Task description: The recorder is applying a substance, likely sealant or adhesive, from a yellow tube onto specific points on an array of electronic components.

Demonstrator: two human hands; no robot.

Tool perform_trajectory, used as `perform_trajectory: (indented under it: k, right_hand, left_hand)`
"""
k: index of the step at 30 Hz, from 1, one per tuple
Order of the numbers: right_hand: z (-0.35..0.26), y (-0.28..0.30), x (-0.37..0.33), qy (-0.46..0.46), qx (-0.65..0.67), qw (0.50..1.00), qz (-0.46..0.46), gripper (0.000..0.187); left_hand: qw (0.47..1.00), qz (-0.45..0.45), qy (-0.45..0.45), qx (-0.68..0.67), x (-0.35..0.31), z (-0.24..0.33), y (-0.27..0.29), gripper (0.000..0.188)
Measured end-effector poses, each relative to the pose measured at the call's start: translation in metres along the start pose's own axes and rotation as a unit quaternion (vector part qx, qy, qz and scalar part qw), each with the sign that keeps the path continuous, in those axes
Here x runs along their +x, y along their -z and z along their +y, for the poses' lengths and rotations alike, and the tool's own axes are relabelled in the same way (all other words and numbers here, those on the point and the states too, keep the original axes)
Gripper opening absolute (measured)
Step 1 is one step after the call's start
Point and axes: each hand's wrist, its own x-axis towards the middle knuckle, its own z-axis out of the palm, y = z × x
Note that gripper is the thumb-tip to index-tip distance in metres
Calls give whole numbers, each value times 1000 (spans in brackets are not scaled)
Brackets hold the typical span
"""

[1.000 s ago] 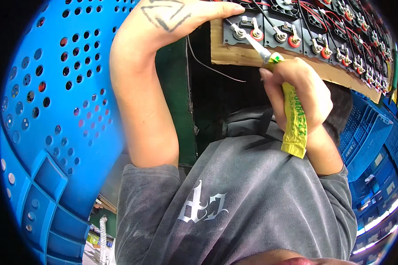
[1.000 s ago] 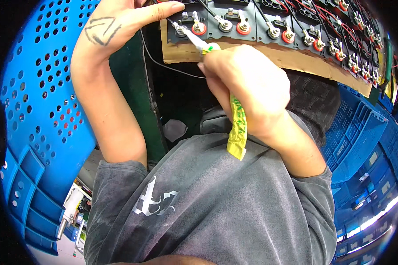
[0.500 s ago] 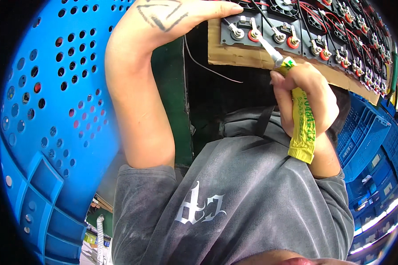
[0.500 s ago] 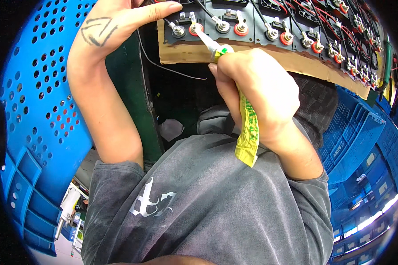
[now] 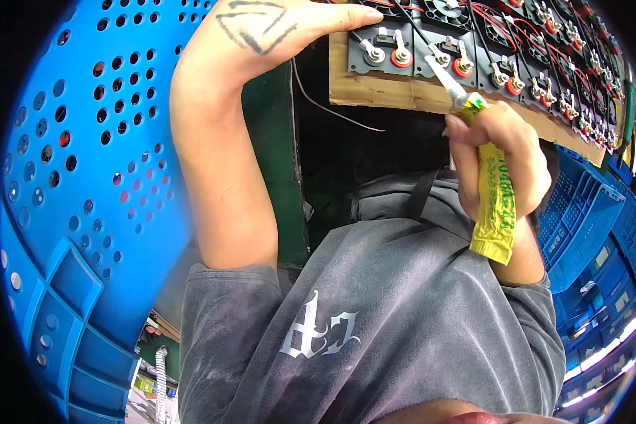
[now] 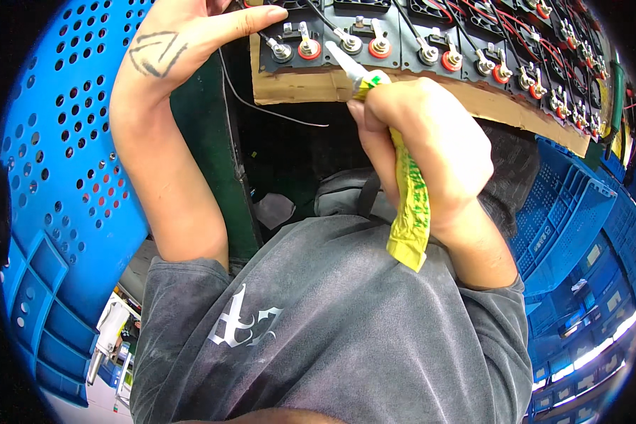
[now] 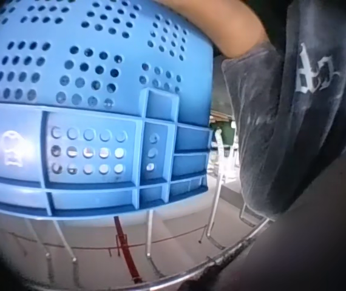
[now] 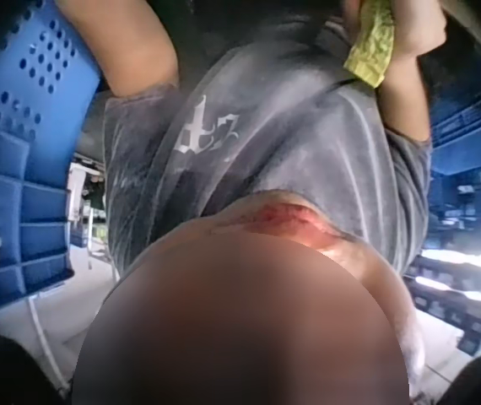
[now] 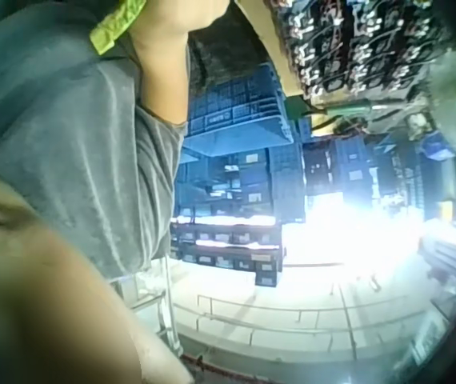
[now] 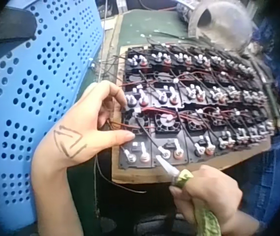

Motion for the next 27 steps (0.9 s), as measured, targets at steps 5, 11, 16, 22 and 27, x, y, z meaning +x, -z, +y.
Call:
perform_trajectory:
  k: [5, 11, 16, 22, 27]
  right_hand:
    - [-1, 4, -5, -18, 13, 1000, 18, 29]
    - [0, 0, -5, -40, 17, 999, -9, 24]
    - [2, -7, -7, -29, -12, 999, 31, 23]
    - [5, -10, -10, -20, -34, 999, 7, 25]
    - [5, -15, -7, -47, 8, 999, 11, 23]
  left_hand:
    - [985, 78, -156, -5, -4, -3, -9, 35]
    - [986, 50, -156, 44, -8, 5, -17, 48]
    - [990, 39, -121, 61, -8, 6, -20, 42]
    - [993, 32, -98, 60, -8, 4, -20, 40]
    - [996, 23, -73, 43, -8, 5, -21, 40]
